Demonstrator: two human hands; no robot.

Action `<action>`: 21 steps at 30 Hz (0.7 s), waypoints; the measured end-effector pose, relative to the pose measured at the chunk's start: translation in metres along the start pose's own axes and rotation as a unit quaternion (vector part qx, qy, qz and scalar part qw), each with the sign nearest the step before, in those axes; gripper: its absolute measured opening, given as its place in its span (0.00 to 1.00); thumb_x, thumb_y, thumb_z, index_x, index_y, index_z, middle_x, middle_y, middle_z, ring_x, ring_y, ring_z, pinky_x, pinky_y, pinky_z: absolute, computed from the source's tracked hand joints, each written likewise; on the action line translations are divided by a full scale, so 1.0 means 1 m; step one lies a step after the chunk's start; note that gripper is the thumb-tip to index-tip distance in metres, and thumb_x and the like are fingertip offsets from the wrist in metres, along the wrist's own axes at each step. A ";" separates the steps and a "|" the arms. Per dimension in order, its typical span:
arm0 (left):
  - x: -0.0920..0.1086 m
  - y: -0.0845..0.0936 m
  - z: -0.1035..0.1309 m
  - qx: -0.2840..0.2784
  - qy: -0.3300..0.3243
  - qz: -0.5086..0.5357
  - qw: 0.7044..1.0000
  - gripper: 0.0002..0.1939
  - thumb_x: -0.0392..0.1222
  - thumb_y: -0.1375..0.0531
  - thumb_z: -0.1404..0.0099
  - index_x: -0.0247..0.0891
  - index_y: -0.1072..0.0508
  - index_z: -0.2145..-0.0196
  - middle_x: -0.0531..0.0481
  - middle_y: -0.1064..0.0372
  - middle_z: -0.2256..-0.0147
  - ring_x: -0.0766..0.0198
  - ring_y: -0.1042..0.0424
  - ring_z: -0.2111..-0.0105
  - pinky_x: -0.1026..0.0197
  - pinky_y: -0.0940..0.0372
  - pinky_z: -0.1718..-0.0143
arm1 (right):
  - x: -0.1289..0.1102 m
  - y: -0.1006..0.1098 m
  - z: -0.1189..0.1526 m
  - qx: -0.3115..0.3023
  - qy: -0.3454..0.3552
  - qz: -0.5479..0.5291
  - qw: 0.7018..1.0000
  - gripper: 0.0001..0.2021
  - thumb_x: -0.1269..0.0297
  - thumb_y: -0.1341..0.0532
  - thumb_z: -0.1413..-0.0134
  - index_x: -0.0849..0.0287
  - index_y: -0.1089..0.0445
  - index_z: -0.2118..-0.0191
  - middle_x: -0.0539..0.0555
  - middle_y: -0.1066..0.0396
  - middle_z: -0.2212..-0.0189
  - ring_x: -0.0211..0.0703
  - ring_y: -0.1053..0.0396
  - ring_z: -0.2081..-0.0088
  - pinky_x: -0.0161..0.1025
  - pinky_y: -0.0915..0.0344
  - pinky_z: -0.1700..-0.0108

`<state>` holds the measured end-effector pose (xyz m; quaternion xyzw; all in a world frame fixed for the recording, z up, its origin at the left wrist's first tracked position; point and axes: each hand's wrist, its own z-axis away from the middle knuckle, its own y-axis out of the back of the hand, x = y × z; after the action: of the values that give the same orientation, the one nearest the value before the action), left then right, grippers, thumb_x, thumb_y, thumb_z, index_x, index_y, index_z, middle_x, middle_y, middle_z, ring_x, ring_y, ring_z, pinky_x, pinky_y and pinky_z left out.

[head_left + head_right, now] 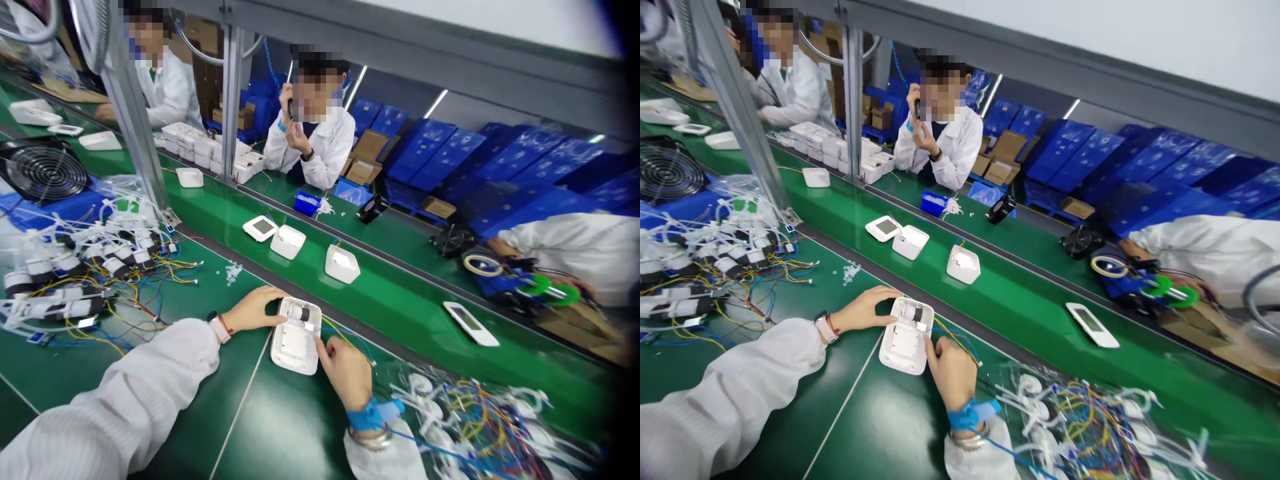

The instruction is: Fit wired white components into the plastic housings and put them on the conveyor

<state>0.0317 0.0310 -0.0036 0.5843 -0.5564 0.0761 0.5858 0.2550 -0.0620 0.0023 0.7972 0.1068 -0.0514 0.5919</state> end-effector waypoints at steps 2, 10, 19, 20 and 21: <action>0.004 0.001 -0.003 0.020 0.015 0.015 1.000 0.17 0.46 0.41 0.42 0.38 0.30 0.55 0.46 0.30 0.55 0.59 0.33 0.54 0.57 0.41 0.50 | 0.003 -0.005 0.002 -0.087 -0.005 -0.020 0.996 0.18 0.57 0.51 0.41 0.58 0.35 0.77 0.49 0.36 0.86 0.36 0.39 0.84 0.34 0.54 0.80; 0.015 0.004 -0.016 -0.090 0.097 0.087 0.987 0.23 0.44 0.40 0.44 0.34 0.33 0.51 0.42 0.30 0.55 0.58 0.30 0.58 0.60 0.35 0.58 | 0.021 -0.008 -0.007 -0.105 0.108 0.035 0.988 0.20 0.63 0.59 0.38 0.59 0.34 0.73 0.53 0.31 0.82 0.40 0.33 0.80 0.34 0.52 0.78; 0.009 0.051 -0.045 -0.056 0.247 0.191 0.948 0.18 0.41 0.33 0.55 0.36 0.24 0.64 0.53 0.27 0.76 0.65 0.30 0.76 0.68 0.39 0.77 | 0.018 -0.003 -0.044 -0.023 0.135 -0.169 0.976 0.18 0.59 0.55 0.39 0.60 0.29 0.63 0.57 0.26 0.69 0.43 0.28 0.68 0.36 0.34 0.66; 0.002 0.062 -0.050 -0.031 0.261 0.189 0.946 0.15 0.41 0.34 0.54 0.35 0.24 0.66 0.53 0.28 0.77 0.66 0.31 0.77 0.68 0.39 0.78 | 0.020 -0.007 -0.046 -0.008 0.114 -0.191 0.975 0.18 0.58 0.54 0.40 0.60 0.29 0.62 0.57 0.25 0.66 0.44 0.28 0.66 0.37 0.33 0.64; -0.007 0.073 -0.055 -0.006 0.275 0.186 0.943 0.13 0.41 0.35 0.51 0.33 0.24 0.67 0.53 0.30 0.77 0.66 0.32 0.78 0.67 0.40 0.79 | 0.021 -0.012 -0.048 -0.001 0.094 -0.206 0.974 0.18 0.58 0.53 0.40 0.60 0.29 0.61 0.58 0.25 0.66 0.45 0.28 0.65 0.37 0.33 0.63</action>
<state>0.0058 0.0994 0.0517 0.4228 -0.4731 0.3382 0.6950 0.2708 -0.0106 0.0011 0.7590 0.3241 -0.0970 0.5563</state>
